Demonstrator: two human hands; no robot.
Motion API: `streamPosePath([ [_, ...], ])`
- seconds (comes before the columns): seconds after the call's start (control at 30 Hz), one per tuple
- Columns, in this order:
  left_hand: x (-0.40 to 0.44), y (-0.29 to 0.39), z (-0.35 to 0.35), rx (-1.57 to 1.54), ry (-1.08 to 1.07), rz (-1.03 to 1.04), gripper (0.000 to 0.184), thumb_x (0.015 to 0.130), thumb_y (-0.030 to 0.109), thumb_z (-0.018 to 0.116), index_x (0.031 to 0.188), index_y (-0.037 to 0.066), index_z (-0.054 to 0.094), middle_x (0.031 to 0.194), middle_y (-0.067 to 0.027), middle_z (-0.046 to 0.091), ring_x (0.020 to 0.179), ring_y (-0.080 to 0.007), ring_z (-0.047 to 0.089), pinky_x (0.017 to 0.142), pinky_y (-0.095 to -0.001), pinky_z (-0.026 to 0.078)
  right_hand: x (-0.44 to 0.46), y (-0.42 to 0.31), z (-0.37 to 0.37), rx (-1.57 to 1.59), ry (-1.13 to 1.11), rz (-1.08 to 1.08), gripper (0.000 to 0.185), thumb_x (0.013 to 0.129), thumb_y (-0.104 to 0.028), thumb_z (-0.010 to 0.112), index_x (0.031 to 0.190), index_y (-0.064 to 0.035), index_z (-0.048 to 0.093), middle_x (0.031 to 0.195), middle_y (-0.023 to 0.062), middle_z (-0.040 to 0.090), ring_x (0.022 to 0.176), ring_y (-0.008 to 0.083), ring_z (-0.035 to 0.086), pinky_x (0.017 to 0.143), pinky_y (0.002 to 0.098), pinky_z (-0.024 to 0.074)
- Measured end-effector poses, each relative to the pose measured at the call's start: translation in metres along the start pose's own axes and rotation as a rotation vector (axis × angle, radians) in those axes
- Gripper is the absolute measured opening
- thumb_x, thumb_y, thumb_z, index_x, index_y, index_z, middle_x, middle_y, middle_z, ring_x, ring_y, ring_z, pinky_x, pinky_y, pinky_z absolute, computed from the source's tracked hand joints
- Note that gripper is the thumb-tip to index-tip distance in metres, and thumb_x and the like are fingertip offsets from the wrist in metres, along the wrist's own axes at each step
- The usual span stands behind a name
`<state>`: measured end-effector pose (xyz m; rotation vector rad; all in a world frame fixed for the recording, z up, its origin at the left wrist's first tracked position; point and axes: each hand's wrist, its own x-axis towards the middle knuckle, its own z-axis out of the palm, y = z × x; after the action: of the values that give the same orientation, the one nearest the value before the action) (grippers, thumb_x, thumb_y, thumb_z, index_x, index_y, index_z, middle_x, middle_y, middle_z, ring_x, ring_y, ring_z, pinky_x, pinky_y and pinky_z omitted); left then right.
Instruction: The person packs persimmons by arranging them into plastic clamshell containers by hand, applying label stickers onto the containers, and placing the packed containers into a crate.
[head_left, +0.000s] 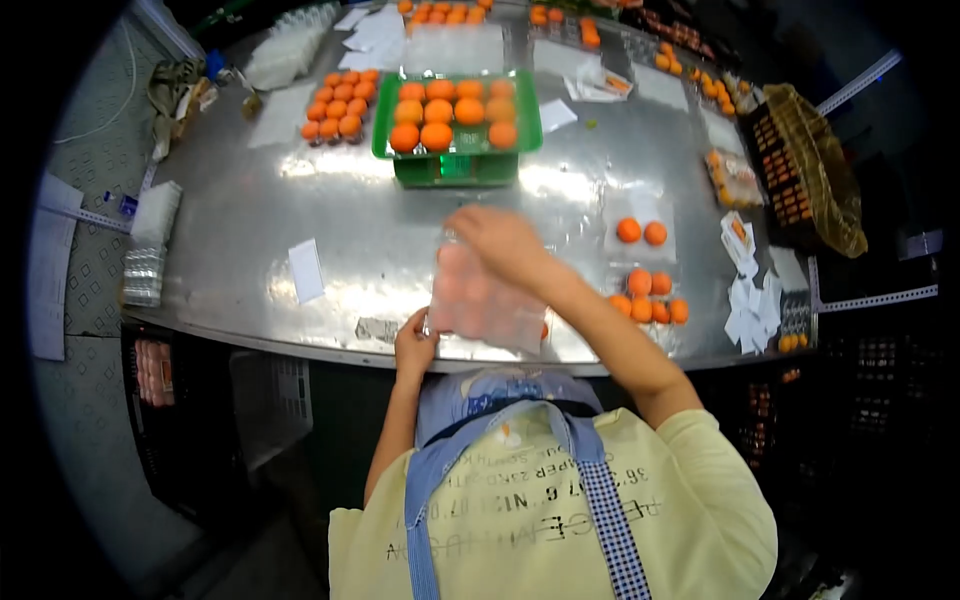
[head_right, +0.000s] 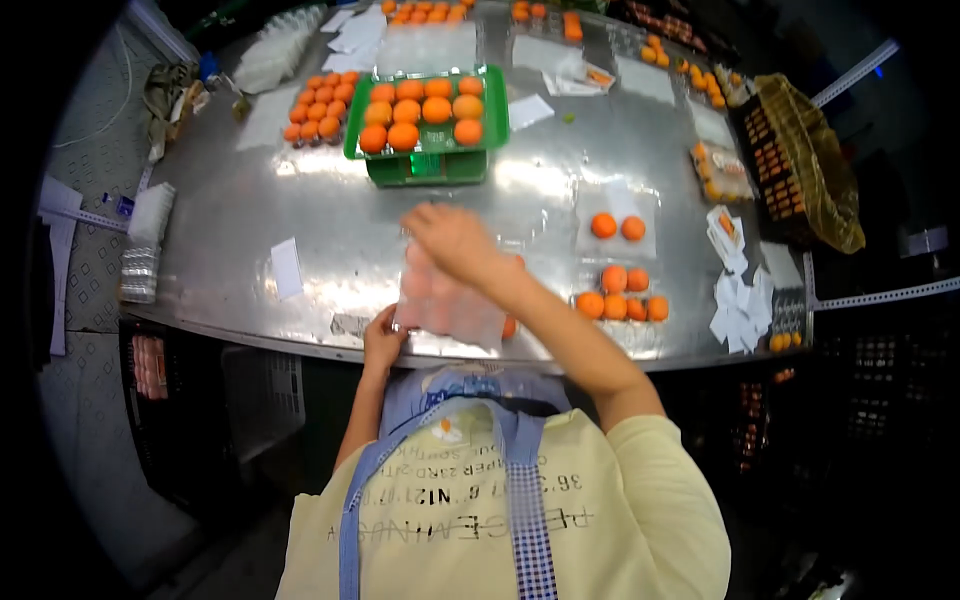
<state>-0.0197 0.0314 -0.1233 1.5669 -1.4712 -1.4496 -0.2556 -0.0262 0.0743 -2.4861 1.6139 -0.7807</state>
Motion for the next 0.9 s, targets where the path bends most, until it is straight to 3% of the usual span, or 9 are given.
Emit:
streamPosePath([
  [0.07, -0.004, 0.007, -0.002, 0.072, -0.049, -0.031, 0.055, 0.076, -0.013, 0.062, 0.129, -0.002, 0.054, 0.09, -0.0039, 0.065, 0.078, -0.0094, 0.06, 0.065, -0.0222, 0.047, 0.002, 0.021, -0.005, -0.165, 0.041, -0.042, 0.023, 0.078, -0.013, 0.058, 0.1, -0.0102, 0.061, 0.092, 0.0064, 0.062, 0.085, 0.027, 0.063, 0.068, 0.0398, 0.0506],
  [0.2, -0.021, 0.04, -0.009, 0.242, -0.115, -0.076, 0.057, 0.076, -0.004, 0.068, 0.13, -0.001, 0.05, 0.082, -0.0035, 0.062, 0.071, -0.0094, 0.058, 0.065, -0.0228, 0.048, 0.005, 0.033, -0.012, -0.187, -0.015, 0.087, 0.016, 0.08, -0.012, 0.057, 0.094, -0.0095, 0.063, 0.082, 0.0068, 0.064, 0.079, 0.0284, 0.064, 0.068, 0.0403, 0.0501],
  [0.33, -0.006, 0.033, -0.017, 0.168, -0.225, -0.016, 0.075, 0.07, 0.012, 0.074, 0.138, 0.005, 0.043, 0.112, -0.0151, 0.055, 0.091, -0.0252, 0.059, 0.079, -0.0346, 0.05, 0.004, 0.027, -0.012, -0.134, -0.094, 0.063, 0.017, 0.081, -0.012, 0.056, 0.095, -0.0089, 0.065, 0.083, 0.009, 0.065, 0.079, 0.0298, 0.064, 0.072, 0.0426, 0.0502],
  [0.43, 0.01, 0.083, -0.026, 0.526, -0.074, 0.056, 0.084, 0.07, 0.016, 0.076, 0.143, 0.007, 0.034, 0.13, -0.0194, 0.045, 0.112, -0.0313, 0.052, 0.092, -0.0375, 0.046, 0.005, 0.034, -0.01, -0.203, -0.023, -0.019, 0.014, 0.079, -0.011, 0.057, 0.09, -0.0092, 0.066, 0.084, 0.0069, 0.066, 0.082, 0.026, 0.064, 0.079, 0.0416, 0.0479],
  [0.53, 0.041, 0.11, -0.015, 0.117, -0.045, 0.258, 0.086, 0.073, 0.022, 0.079, 0.145, 0.009, 0.033, 0.139, -0.0199, 0.041, 0.123, -0.0329, 0.045, 0.101, -0.0398, 0.04, 0.007, 0.037, -0.013, -0.311, 0.144, -0.107, 0.015, 0.072, -0.008, 0.061, 0.087, -0.0091, 0.065, 0.081, 0.0046, 0.062, 0.086, 0.0224, 0.061, 0.085, 0.0393, 0.0446],
  [0.63, 0.081, 0.121, 0.005, -0.023, -0.031, 0.334, 0.079, 0.081, 0.031, 0.074, 0.147, 0.016, 0.032, 0.137, -0.0162, 0.045, 0.117, -0.0264, 0.05, 0.098, -0.0442, 0.041, 0.012, 0.024, -0.027, -0.253, 0.361, -0.175, 0.02, 0.069, -0.008, 0.065, 0.09, -0.0088, 0.064, 0.082, 0.0042, 0.06, 0.088, 0.0232, 0.059, 0.086, 0.039, 0.0433],
  [0.67, 0.089, 0.125, 0.009, -0.117, -0.075, 0.265, 0.074, 0.084, 0.031, 0.072, 0.145, 0.014, 0.035, 0.133, -0.0152, 0.048, 0.116, -0.0252, 0.051, 0.098, -0.0409, 0.04, 0.008, 0.016, -0.03, -0.207, 0.436, -0.193, 0.022, 0.069, -0.008, 0.066, 0.091, -0.0087, 0.065, 0.084, 0.0044, 0.06, 0.089, 0.0242, 0.058, 0.086, 0.0393, 0.0433],
  [0.77, 0.109, 0.132, 0.018, -0.315, -0.173, 0.166, 0.058, 0.091, 0.032, 0.065, 0.14, 0.009, 0.043, 0.125, -0.0119, 0.056, 0.113, -0.0214, 0.053, 0.099, -0.0342, 0.039, -0.032, 0.005, -0.02, -0.04, 0.38, -0.215, 0.027, 0.072, -0.011, 0.069, 0.098, -0.0085, 0.064, 0.094, 0.0051, 0.06, 0.092, 0.0274, 0.057, 0.084, 0.0404, 0.0431],
  [0.9, 0.121, 0.13, 0.026, -0.318, -0.184, 0.242, 0.044, 0.097, 0.035, 0.053, 0.131, 0.008, 0.052, 0.119, -0.0082, 0.059, 0.11, -0.0167, 0.053, 0.096, -0.0302, 0.038, -0.088, 0.022, 0.03, 0.055, 0.085, 0.156, 0.027, 0.074, -0.015, 0.07, 0.1, -0.0083, 0.063, 0.096, 0.0064, 0.06, 0.096, 0.0279, 0.055, 0.084, 0.0418, 0.0415],
])
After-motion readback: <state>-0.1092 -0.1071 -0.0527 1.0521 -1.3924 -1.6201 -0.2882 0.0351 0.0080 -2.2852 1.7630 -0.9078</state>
